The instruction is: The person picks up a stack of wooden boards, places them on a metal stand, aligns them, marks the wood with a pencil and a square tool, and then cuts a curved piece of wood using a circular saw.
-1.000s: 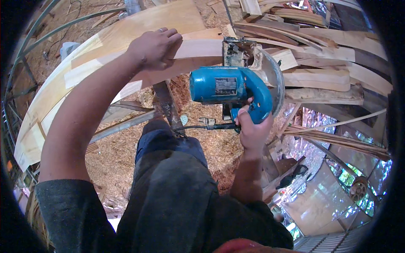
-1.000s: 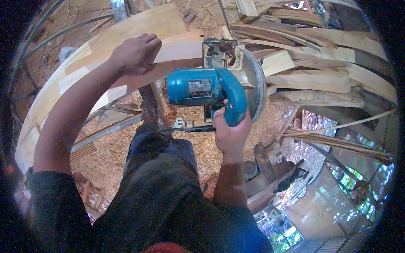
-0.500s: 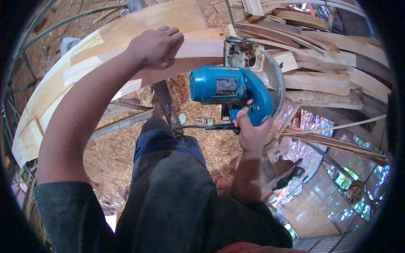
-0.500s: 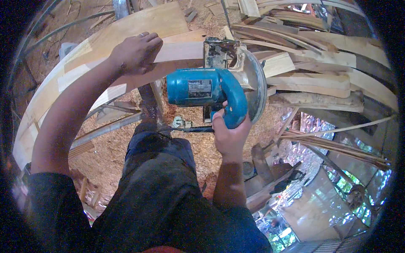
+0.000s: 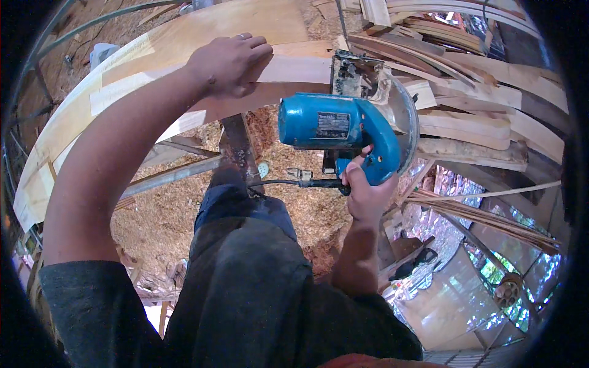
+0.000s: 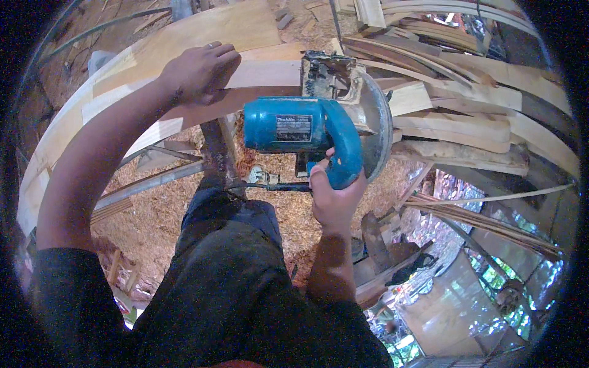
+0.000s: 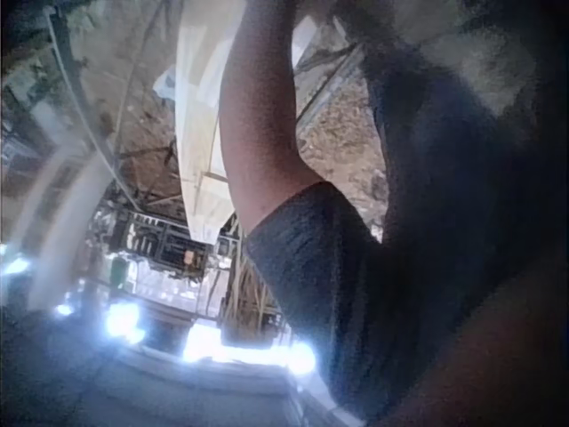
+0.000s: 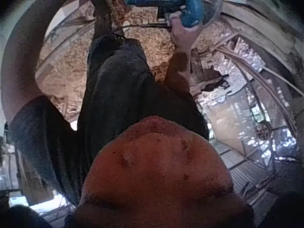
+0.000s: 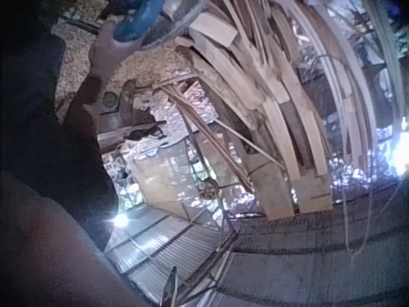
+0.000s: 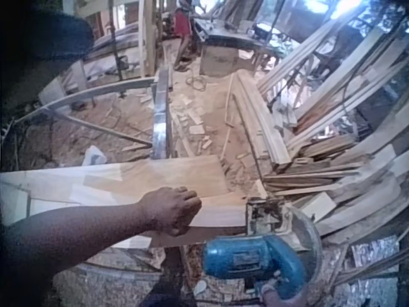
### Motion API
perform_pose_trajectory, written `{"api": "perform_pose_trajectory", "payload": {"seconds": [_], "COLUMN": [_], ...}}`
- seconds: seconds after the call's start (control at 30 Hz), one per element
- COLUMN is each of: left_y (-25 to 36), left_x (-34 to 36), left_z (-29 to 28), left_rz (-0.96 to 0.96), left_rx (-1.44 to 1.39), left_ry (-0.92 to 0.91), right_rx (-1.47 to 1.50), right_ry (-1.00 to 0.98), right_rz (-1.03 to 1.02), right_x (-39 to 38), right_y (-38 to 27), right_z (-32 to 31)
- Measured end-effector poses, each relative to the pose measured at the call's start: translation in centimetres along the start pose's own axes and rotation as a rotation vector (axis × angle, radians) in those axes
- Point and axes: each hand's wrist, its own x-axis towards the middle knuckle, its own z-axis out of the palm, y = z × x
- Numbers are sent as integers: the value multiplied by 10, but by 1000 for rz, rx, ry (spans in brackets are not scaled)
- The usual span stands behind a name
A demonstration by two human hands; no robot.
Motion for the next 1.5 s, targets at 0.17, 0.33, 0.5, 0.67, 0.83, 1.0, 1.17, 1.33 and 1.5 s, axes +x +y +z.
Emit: {"api": "perform_pose_trajectory", "payload": {"seconds": [0.17, 0.33, 0.5, 0.67, 0.83, 1.0, 1.17, 1.33, 1.5], "left_y": [-1, -1, -1, -3, -2, -4, 2, -1, -1], "left_x": [-1, -1, -1, -2, -4, -5, -5, -5, -5], "left_z": [1, 3, 4, 6, 6, 8, 5, 5, 5], "left_rz": [12, 24, 24, 10, 13, 40, 23, 31, 37], "left_rx": [29, 29, 19, 17, 31, 23, -24, -23, -38], "left_ry": [-1, 21, 8, -17, -1, 23, 29, 11, 26], "right_rx": [13, 21, 6, 15, 21, 16, 13, 23, 13], "right_ry": [-28, -32, -28, -33, -24, -45, -80, -99, -75], "right_rz": [-6, -25, -10, -27, -31, -44, -59, -85, -93], "right_x": [2, 4, 5, 8, 10, 13, 17, 20, 26], "right_y": [-5, -4, -5, -4, -7, -7, -8, -7, -6], "right_z": [3, 2, 3, 4, 7, 8, 6, 7, 9]}}
